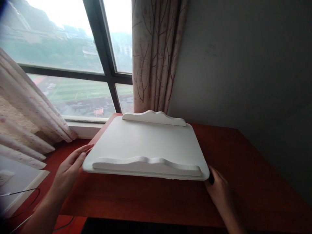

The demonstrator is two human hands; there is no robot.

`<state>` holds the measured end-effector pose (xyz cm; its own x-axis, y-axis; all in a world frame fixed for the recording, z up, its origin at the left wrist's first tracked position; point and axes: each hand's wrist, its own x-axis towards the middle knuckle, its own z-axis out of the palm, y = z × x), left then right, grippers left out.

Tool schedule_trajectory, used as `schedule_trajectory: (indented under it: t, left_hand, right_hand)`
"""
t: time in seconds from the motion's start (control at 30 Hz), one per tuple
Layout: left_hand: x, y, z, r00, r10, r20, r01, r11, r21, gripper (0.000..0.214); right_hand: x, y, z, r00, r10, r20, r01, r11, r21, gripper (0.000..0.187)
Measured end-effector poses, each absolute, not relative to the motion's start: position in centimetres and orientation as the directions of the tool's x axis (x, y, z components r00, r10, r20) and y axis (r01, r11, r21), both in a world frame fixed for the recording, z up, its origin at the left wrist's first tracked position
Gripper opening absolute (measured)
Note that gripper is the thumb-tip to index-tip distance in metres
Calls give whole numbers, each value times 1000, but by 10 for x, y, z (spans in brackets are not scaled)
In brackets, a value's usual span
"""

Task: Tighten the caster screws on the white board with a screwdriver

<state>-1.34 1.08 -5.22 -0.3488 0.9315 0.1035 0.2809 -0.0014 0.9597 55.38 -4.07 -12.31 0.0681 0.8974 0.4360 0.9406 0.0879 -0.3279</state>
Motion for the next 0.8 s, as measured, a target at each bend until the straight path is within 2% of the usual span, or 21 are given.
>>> schedule_trajectory:
  t: [0.1,0.2,0.33,0.43,0.57,0.67,0.8]
  left_hand:
    - [-13,10,-52,-345,933,104,267,-9,964,52]
    - [-11,10,-49,-336,932,139,351,-13,936,53]
    - [-7,10,-44,-326,933,151,386,-14,923,53]
    - [-5,10,-43,-336,929,154,391,-11,920,53]
    - [-8,12,-46,-324,932,163,409,-17,912,54]
    - [-11,13,-49,-300,936,181,438,-33,899,55]
    - [-14,13,-52,-281,936,213,484,-53,873,54]
  right_hand:
    - [568,-43,-129,174,898,405,927,-10,-376,44]
    - [589,-44,-131,327,884,334,855,-125,-504,48]
    - [607,-42,-114,567,805,173,617,-276,-737,58]
    - [603,-34,-86,638,759,131,472,-252,-845,60]
    - [577,-10,-44,515,838,180,501,-124,-857,57]
    - [546,14,-19,291,933,213,587,2,-809,51]
    - [495,45,4,3,981,196,680,142,-719,38]
